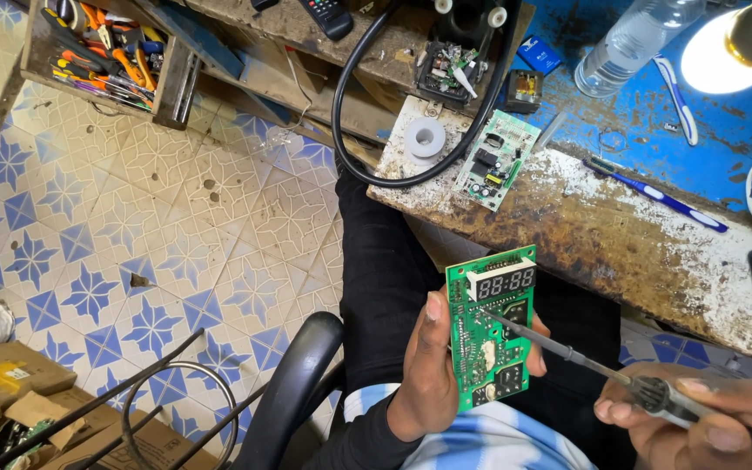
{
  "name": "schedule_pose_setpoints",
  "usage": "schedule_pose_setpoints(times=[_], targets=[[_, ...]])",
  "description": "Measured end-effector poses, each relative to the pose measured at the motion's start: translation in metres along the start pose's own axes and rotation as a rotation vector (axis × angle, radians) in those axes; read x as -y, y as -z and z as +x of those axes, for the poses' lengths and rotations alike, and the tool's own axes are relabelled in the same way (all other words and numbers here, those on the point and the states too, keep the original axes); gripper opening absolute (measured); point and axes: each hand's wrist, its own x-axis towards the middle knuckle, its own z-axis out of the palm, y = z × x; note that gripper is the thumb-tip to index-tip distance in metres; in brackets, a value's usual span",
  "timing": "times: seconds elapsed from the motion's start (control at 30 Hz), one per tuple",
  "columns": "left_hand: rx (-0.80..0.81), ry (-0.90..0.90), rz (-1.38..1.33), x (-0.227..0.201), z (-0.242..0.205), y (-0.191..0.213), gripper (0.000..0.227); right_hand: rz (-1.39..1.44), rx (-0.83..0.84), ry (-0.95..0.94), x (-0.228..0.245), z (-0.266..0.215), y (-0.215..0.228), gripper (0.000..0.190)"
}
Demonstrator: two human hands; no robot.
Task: Soldering components onto a printed circuit board and using a screwdriver for assembly at a repair station.
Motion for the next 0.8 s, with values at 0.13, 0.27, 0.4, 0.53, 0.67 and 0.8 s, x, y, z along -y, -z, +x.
schedule_pose_setpoints(times=[0.13, 0.27, 0.4, 0.53, 0.67, 0.8], targets=[[0.011, 0.011, 0.003, 0.002, -0.001, 0.003, 0.083, -0.338, -0.33, 0.763, -0.037, 0.054, -0.052, 0.067], [-0.035, 0.048, 0.027, 0.004, -0.006, 0.006, 0.085, -0.747, -0.642, 1.383, -0.054, 0.077, -0.06, 0.097], [-0.027, 0.066, -0.025, 0.009, -0.006, 0.01, 0.086, -0.635, -0.359, 1.519, -0.053, 0.082, -0.062, 0.069], [-0.022, 0.085, -0.107, 0.018, -0.007, 0.018, 0.086, -0.607, -0.419, 1.538, -0.059, 0.076, -0.058, 0.062], [0.003, 0.11, -0.188, 0.017, -0.007, 0.018, 0.088, -0.626, -0.532, 1.596, -0.059, 0.079, -0.069, 0.069], [0.055, 0.137, -0.142, 0.01, -0.007, 0.014, 0.091, -0.69, -0.584, 1.63, -0.065, 0.081, -0.037, 0.07]])
